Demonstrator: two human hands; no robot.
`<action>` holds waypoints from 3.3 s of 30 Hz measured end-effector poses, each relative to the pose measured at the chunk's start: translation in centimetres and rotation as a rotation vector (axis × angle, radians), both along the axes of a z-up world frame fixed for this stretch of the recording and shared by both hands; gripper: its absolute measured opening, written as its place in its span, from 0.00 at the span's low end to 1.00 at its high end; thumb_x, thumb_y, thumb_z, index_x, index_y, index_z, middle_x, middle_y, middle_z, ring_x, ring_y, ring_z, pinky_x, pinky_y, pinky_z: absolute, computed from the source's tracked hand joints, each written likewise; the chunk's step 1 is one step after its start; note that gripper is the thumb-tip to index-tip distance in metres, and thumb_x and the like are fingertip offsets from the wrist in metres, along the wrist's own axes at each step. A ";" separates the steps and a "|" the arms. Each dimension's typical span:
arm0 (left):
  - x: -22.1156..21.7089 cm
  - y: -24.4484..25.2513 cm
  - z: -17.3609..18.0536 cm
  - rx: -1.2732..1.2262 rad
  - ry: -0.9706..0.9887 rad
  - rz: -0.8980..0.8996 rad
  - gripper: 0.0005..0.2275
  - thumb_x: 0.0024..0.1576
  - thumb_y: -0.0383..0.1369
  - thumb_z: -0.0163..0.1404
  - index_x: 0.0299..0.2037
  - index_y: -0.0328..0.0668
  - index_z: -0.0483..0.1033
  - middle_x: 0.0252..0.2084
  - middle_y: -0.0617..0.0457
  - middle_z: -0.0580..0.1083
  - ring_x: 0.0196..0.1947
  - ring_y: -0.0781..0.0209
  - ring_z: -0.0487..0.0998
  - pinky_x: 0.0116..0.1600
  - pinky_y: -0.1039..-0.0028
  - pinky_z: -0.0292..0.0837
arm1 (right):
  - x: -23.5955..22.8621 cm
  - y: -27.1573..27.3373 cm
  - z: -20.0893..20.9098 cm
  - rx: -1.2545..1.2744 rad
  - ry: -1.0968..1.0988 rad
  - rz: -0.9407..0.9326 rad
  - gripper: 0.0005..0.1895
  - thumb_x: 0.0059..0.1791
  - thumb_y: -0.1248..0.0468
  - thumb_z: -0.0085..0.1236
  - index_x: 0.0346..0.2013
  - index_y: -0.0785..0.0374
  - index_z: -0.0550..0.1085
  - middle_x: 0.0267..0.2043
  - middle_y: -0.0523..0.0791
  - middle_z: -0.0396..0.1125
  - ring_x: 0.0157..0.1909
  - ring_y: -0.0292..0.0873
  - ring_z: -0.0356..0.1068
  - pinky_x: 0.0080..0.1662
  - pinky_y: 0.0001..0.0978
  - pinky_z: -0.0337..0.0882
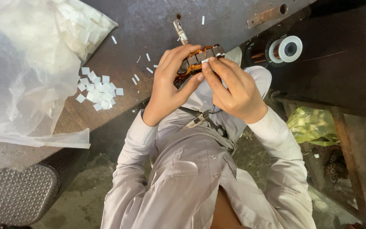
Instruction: The person sits on the floor and inserts small white rectangular pieces into slots on a cylindrical copper-wound component. They repeatedly pick up pieces from a pile and place them into the component, occasionally rotating it to access different slots.
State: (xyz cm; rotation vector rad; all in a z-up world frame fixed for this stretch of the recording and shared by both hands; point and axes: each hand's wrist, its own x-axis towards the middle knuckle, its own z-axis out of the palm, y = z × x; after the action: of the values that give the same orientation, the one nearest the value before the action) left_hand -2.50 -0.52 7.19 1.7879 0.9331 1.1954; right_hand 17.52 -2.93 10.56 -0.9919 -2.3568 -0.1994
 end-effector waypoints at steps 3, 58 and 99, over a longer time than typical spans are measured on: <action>-0.1 0.0 0.0 -0.016 -0.002 0.004 0.20 0.60 0.29 0.62 0.61 0.39 0.73 0.59 0.47 0.75 0.59 0.48 0.75 0.65 0.63 0.71 | 0.1 0.0 -0.6 -0.005 0.084 0.028 0.19 0.44 0.82 0.61 0.49 0.78 0.77 0.48 0.57 0.69 0.47 0.56 0.74 0.43 0.38 0.77; 2.3 -0.2 0.5 0.225 0.112 0.019 0.18 0.59 0.29 0.64 0.57 0.41 0.76 0.50 0.56 0.78 0.48 0.55 0.75 0.52 0.66 0.64 | 2.7 -0.5 2.1 -0.113 -0.033 0.045 0.07 0.45 0.79 0.63 0.37 0.75 0.75 0.42 0.52 0.68 0.44 0.53 0.72 0.41 0.36 0.74; 0.4 4.2 -0.5 0.347 0.107 -0.388 0.17 0.54 0.28 0.64 0.51 0.36 0.74 0.50 0.48 0.75 0.44 0.48 0.77 0.51 0.64 0.75 | 0.7 -2.2 -1.7 -0.001 0.288 -0.060 0.11 0.42 0.82 0.62 0.39 0.77 0.77 0.40 0.53 0.68 0.39 0.55 0.73 0.37 0.41 0.74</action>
State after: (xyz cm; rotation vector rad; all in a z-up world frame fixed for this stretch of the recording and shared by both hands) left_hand -2.07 3.72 6.65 2.2021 0.4170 1.0613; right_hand 18.19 -5.18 8.88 -1.0189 -2.0681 -0.0722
